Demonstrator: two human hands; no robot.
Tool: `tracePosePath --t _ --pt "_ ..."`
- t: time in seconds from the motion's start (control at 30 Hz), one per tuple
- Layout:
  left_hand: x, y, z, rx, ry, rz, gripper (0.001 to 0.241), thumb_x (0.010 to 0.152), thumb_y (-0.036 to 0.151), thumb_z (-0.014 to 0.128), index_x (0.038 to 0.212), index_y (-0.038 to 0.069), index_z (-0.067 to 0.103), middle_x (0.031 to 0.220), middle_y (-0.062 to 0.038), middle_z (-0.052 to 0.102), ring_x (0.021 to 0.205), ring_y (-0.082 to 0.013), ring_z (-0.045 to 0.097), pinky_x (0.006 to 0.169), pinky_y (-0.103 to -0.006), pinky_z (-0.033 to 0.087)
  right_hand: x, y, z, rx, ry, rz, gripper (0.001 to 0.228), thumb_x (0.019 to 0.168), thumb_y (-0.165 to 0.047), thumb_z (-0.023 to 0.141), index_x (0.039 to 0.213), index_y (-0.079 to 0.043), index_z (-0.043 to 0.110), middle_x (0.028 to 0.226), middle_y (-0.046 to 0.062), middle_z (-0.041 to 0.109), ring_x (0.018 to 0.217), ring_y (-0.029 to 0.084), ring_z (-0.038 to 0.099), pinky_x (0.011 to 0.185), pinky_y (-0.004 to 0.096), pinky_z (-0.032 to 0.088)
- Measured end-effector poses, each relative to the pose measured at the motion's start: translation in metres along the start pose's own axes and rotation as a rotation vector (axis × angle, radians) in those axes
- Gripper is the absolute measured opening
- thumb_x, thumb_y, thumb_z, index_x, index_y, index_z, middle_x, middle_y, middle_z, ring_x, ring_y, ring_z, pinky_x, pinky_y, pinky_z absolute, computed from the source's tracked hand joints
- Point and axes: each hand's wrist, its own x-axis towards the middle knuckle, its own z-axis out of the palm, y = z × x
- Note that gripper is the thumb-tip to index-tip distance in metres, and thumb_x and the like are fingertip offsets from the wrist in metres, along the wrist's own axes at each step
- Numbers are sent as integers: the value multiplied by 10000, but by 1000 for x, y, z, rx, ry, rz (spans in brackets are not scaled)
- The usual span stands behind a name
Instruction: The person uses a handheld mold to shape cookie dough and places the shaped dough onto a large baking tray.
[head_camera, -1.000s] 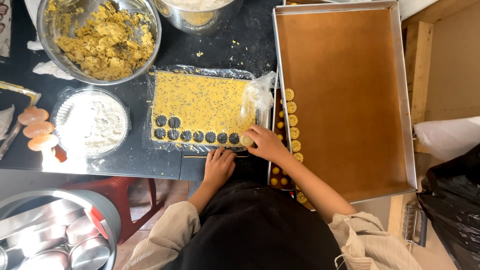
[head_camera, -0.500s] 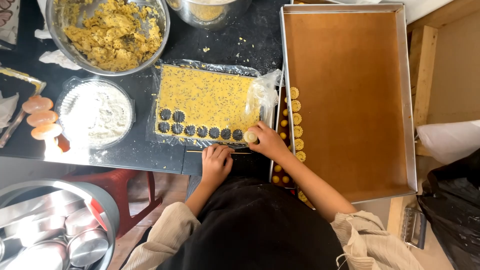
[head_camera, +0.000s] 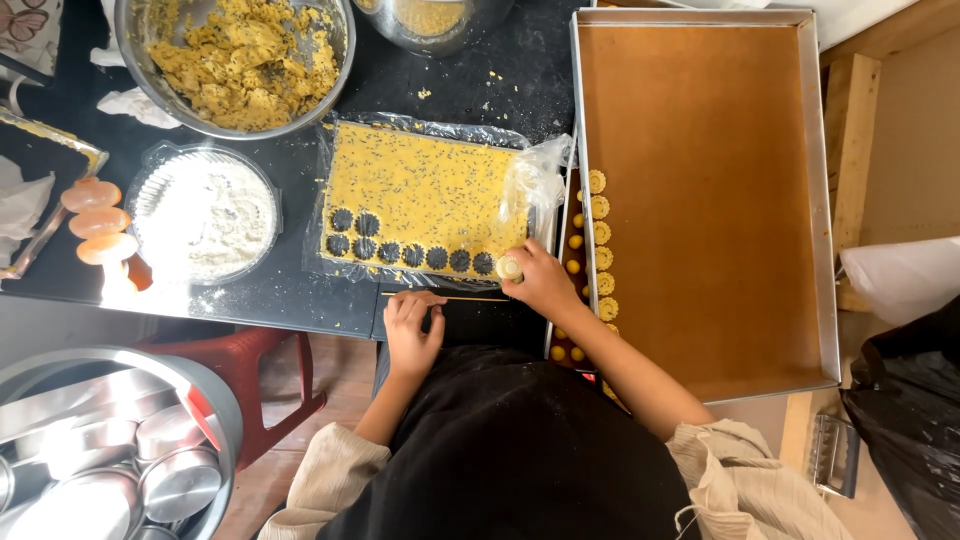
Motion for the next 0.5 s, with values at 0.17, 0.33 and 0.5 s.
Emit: tracePosePath --t 0.17,0.33,0.5 --pt "2 2 -3 -19 -5 -1 145 825 22 690 934 114 718 1009 -2 709 1038 -264 575 896 -398 417 4 0 -14 81 -85 -27 489 782 -207 782 1220 -44 642 1130 122 614 906 296 668 818 396 553" --pt "9 8 -7 -49 -14 -5 153 826 10 683 938 106 721 1026 -14 715 1040 -267 575 905 -398 424 8 6 -36 161 -185 -139 621 735 -83 739 1338 -81 591 1185 116 587 899 272 648 801 369 546" --pt "13 8 -6 -78 -34 30 173 815 -10 676 939 100 725 1009 -20 725 1021 -270 584 920 -396 450 10 14 -25 21 -173 -288 483 765 -71 717 1243 -106 656 1132 109 616 939 289 649 782 397 541"
